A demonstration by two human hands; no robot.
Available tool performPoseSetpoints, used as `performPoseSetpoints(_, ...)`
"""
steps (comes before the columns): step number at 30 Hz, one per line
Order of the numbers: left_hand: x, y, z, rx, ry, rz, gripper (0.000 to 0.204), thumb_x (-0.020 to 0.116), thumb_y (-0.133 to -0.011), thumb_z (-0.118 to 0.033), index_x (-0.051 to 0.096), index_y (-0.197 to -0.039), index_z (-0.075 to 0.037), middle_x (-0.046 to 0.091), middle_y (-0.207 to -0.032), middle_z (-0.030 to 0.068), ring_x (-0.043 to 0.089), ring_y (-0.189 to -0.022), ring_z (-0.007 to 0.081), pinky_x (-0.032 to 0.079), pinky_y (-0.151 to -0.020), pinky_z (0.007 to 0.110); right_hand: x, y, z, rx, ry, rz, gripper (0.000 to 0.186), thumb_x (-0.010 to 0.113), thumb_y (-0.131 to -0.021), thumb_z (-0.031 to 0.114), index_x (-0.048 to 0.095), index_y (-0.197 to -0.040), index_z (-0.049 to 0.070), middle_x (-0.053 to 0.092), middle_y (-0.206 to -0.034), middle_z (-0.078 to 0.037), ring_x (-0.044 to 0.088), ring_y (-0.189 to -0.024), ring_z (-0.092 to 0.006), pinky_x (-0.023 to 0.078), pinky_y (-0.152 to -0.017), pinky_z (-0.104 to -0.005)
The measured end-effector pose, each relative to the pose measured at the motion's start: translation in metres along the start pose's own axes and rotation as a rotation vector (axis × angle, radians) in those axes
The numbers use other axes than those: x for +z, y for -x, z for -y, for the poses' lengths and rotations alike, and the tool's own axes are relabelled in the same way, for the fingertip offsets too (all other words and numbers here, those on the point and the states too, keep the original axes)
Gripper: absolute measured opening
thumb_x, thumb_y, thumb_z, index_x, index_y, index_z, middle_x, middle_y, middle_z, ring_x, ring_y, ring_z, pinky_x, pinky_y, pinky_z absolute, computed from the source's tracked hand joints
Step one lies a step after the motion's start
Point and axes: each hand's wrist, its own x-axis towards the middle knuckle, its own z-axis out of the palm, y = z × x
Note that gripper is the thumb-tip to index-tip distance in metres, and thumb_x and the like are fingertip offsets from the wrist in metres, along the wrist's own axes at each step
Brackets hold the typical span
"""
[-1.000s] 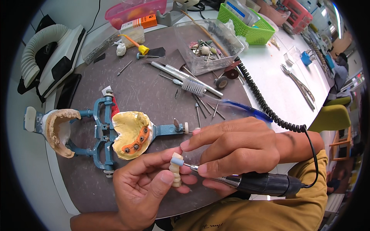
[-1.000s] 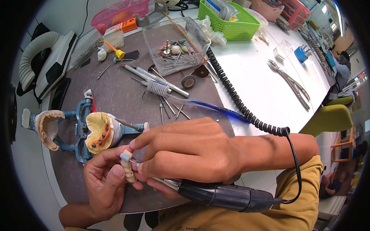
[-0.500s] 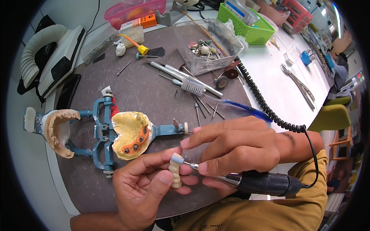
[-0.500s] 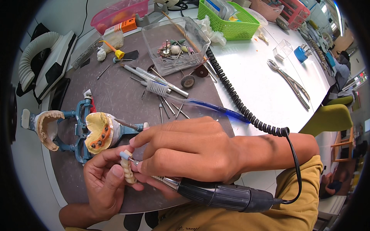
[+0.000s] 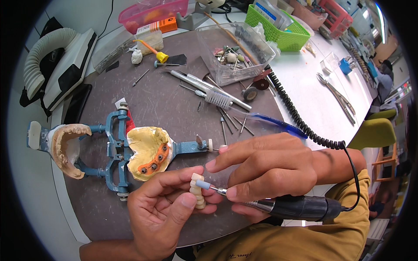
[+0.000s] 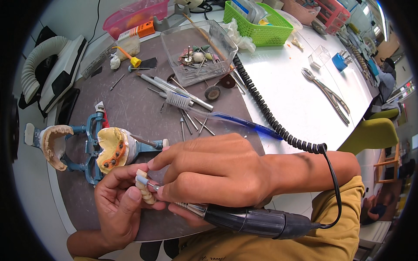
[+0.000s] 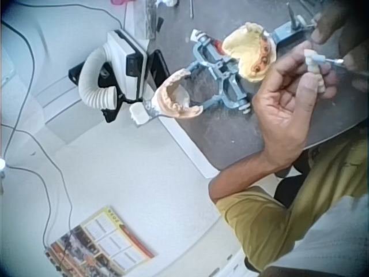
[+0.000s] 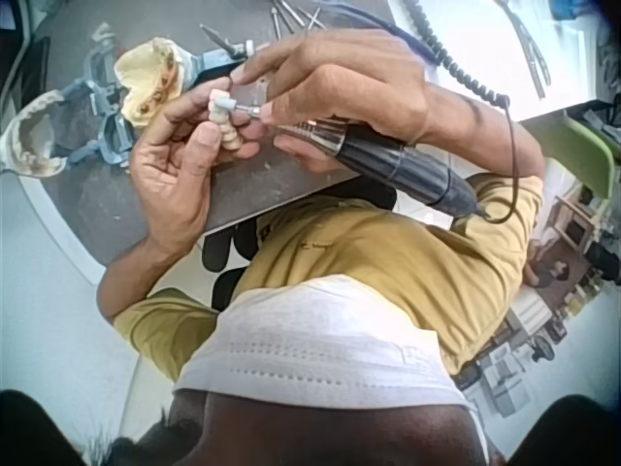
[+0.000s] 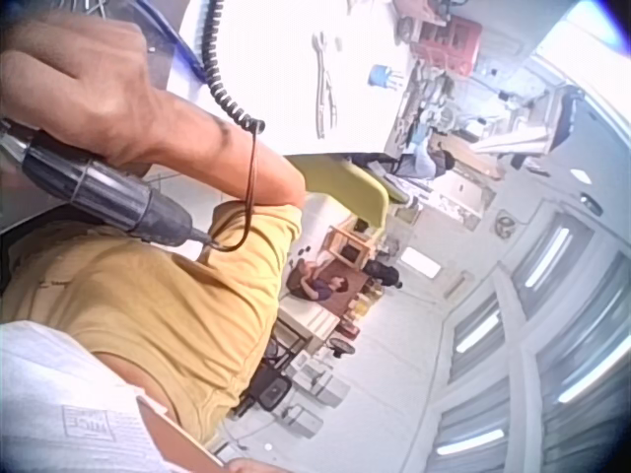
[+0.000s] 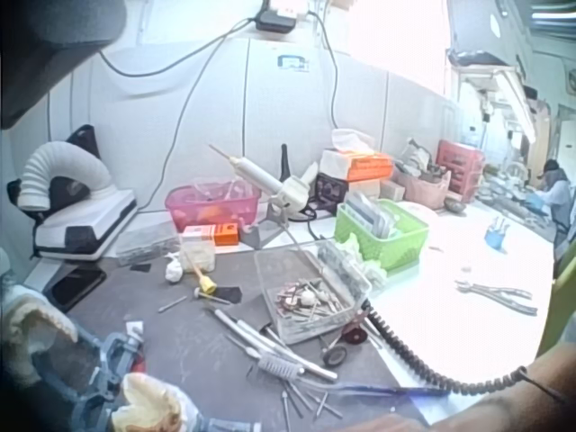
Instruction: The person holds a dental crown and uses a rotary polishing tool to smooth the surface of the prosthetic while working at a laboratory bench.
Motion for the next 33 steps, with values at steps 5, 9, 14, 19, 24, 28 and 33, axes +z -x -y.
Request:
performPoseSetpoints(5,-0.0014,0.0005,0.0014,0.006,-0.014,0.007,0.041,0.063,-0.099,-0.018,0.051,-0.127,0.009,0.067,-0.108,0.0184,0.071,-0.094,0.0219,0.065,-0.079,0.034,-0.0008,0.0016,-0.0043,-0.029,0.001,0.037,0.024,0.08,-0.08,0.005,0.066,-0.1,0.002,0.071,-0.087,-0.011,0.073,-0.096,-0.0361,0.061,-0.086,-0.047)
performPoseSetpoints(9,-0.0018,0.001,0.0007,-0.002,0.001,0.016,0.039,0.063,-0.099,-0.016,0.051,-0.126,0.009,0.067,-0.109,0.0189,0.071,-0.096,0.022,0.065,-0.079,0.035,-0.0022,0.0006,-0.0024,-0.022,-0.009,0.044,0.024,0.08,-0.08,0.005,0.066,-0.099,0.002,0.071,-0.087,-0.011,0.073,-0.096,-0.0362,0.061,-0.087,-0.0473)
performPoseSetpoints(14,-0.0014,0.0002,0.0002,0.017,-0.013,0.021,0.038,0.063,-0.099,-0.015,0.051,-0.126,0.008,0.066,-0.11,0.0191,0.07,-0.099,0.0212,0.064,-0.081,0.035,-0.0041,0.0,0.0038,0.023,-0.022,0.042,0.026,0.081,-0.08,0.006,0.066,-0.101,0.003,0.071,-0.089,-0.011,0.073,-0.098,-0.0364,0.06,-0.088,-0.0478)
performPoseSetpoints(19,-0.0013,0.0007,0.0026,0.035,-0.003,0.021,0.037,0.063,-0.098,-0.014,0.051,-0.125,0.008,0.066,-0.109,0.0189,0.07,-0.098,0.0212,0.064,-0.082,0.035,-0.0021,0.0003,-0.0002,-0.005,-0.017,0.049,0.028,0.082,-0.08,0.007,0.066,-0.102,0.003,0.071,-0.09,-0.01,0.073,-0.099,-0.0366,0.06,-0.088,-0.0481)
performPoseSetpoints(24,-0.0011,0.0015,0.0004,0.022,-0.02,0.03,0.036,0.062,-0.099,-0.013,0.051,-0.125,0.008,0.066,-0.109,0.0188,0.07,-0.098,0.0212,0.064,-0.082,0.035,-0.0058,0.0001,-0.0029,-0.022,-0.005,0.096,0.028,0.082,-0.08,0.007,0.066,-0.103,0.003,0.071,-0.09,-0.01,0.073,-0.099,-0.0368,0.06,-0.088,-0.0481)
performPoseSetpoints(28,0.0001,0.0016,-0.0013,0.014,-0.031,0.017,0.035,0.062,-0.099,-0.013,0.051,-0.125,0.008,0.066,-0.109,0.0184,0.07,-0.098,0.0208,0.064,-0.082,0.035,-0.0045,0.0004,0.0019,-0.002,-0.033,0.051,0.028,0.082,-0.08,0.009,0.066,-0.103,0.003,0.071,-0.09,-0.011,0.073,-0.099,-0.0368,0.06,-0.088,-0.0482)
performPoseSetpoints(33,-0.0003,0.0014,0.0008,0.045,-0.035,0.025,0.035,0.062,-0.099,-0.014,0.052,-0.125,0.007,0.066,-0.108,0.018,0.069,-0.097,0.0199,0.063,-0.082,0.034,-0.0049,0.0006,0.0019,-0.001,-0.023,0.071,0.029,0.083,-0.08,0.009,0.067,-0.103,0.003,0.071,-0.091,-0.011,0.072,-0.099,-0.0364,0.06,-0.089,-0.0481)
